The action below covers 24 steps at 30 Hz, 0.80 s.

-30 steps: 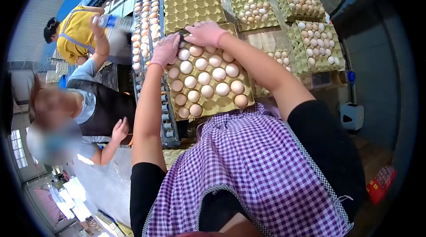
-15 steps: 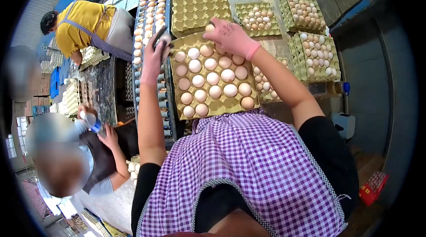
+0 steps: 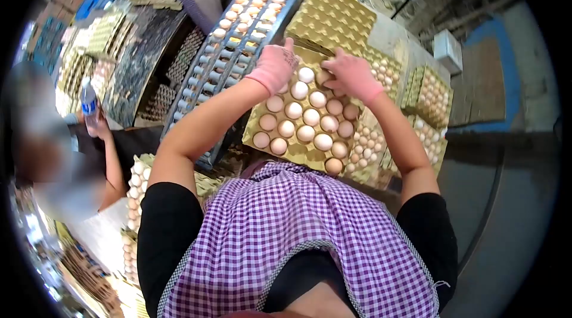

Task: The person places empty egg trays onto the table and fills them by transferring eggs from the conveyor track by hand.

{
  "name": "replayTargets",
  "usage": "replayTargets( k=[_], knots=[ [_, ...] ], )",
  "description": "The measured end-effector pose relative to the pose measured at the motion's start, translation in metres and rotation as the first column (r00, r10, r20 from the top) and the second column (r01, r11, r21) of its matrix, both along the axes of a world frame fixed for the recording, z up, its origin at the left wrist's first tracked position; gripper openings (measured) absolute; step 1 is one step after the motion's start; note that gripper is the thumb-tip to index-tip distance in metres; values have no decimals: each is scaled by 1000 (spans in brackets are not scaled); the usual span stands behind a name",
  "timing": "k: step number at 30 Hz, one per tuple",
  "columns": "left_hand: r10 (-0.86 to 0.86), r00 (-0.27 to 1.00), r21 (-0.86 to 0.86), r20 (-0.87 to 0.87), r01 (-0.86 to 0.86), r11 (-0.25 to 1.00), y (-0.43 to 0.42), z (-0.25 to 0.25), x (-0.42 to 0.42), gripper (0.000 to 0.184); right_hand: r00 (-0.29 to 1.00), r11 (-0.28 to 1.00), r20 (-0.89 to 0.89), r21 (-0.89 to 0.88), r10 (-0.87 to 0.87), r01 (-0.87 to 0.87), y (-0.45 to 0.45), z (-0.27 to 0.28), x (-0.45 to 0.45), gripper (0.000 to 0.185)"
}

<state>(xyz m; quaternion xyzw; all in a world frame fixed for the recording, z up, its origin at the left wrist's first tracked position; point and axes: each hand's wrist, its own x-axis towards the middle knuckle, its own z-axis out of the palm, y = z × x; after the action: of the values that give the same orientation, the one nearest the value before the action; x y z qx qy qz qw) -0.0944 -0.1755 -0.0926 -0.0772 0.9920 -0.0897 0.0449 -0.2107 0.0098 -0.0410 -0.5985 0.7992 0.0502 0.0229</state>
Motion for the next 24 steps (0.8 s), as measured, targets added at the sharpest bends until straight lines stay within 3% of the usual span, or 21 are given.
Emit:
replayTargets(
  k=[1, 2, 4, 5, 6, 7, 10, 11, 13, 14, 15, 17, 19, 21, 23, 24],
  knots=[
    [38, 997, 54, -66, -34, 998, -8, 12, 14, 22, 995, 997, 76, 46, -70, 66, -10, 15, -2, 48],
    [134, 989, 302, 61, -146, 942, -17, 49, 29, 35, 998, 998, 57, 54, -33, 30, -16, 32, -5, 48],
    [312, 941, 674, -132, -146, 724, -47, 61, 76, 43, 968, 989, 250, -134, -33, 68, -38, 54, -9, 47],
    [439, 865, 807, -241, -73, 587, -60, 50, 98, 45, 972, 966, 218, -256, 90, -32, -58, 53, -12, 48],
    [603, 764, 873, -231, -110, 475, -70, 24, 115, 48, 966, 975, 239, -218, 100, -47, -89, 60, 0, 48],
    [709, 686, 929, -164, -135, 346, -83, -9, 128, 48, 959, 983, 264, -174, 105, -60, -124, 62, 20, 48],
    [926, 376, 991, 31, -132, 20, -98, -103, 168, 51, 906, 948, 300, 14, 298, -317, -223, 18, 58, 53],
    [933, 356, 992, 40, -129, 7, -100, -111, 175, 51, 892, 924, 313, 94, 327, -371, -257, -6, 69, 53],
    [964, 225, 892, 139, -452, -23, -110, -126, 189, 52, 872, 882, 259, 118, 416, -456, -315, -91, 67, 58],
    [971, 198, 851, 135, -525, -11, -116, -148, 188, 52, 863, 872, 261, 126, 432, -474, -335, -123, 64, 58],
    [971, 149, 845, 187, -529, -81, -122, -150, 187, 54, 837, 847, 334, 165, 433, -505, -352, -151, 63, 61],
    [975, 108, 819, 192, -565, -99, -128, -159, 183, 56, 804, 813, 414, 213, 427, -542, -372, -172, 68, 63],
    [973, 142, 709, 181, -705, -29, -133, -166, 181, 57, 808, 796, 424, 267, 409, -543, -379, -194, 63, 63],
    [971, 158, 678, 177, -735, -4, -132, -142, 193, 62, 763, 789, 486, 212, 427, -577, -388, -200, 49, 59],
    [981, 178, 647, 72, -757, 90, -126, -138, 209, 60, 879, 846, 355, 311, 320, -433, -395, -176, 55, 58],
    [981, 192, 578, 25, -803, 143, -125, -146, 210, 58, 871, 872, 354, 228, 341, -433, -395, -192, 42, 59]
  ],
)
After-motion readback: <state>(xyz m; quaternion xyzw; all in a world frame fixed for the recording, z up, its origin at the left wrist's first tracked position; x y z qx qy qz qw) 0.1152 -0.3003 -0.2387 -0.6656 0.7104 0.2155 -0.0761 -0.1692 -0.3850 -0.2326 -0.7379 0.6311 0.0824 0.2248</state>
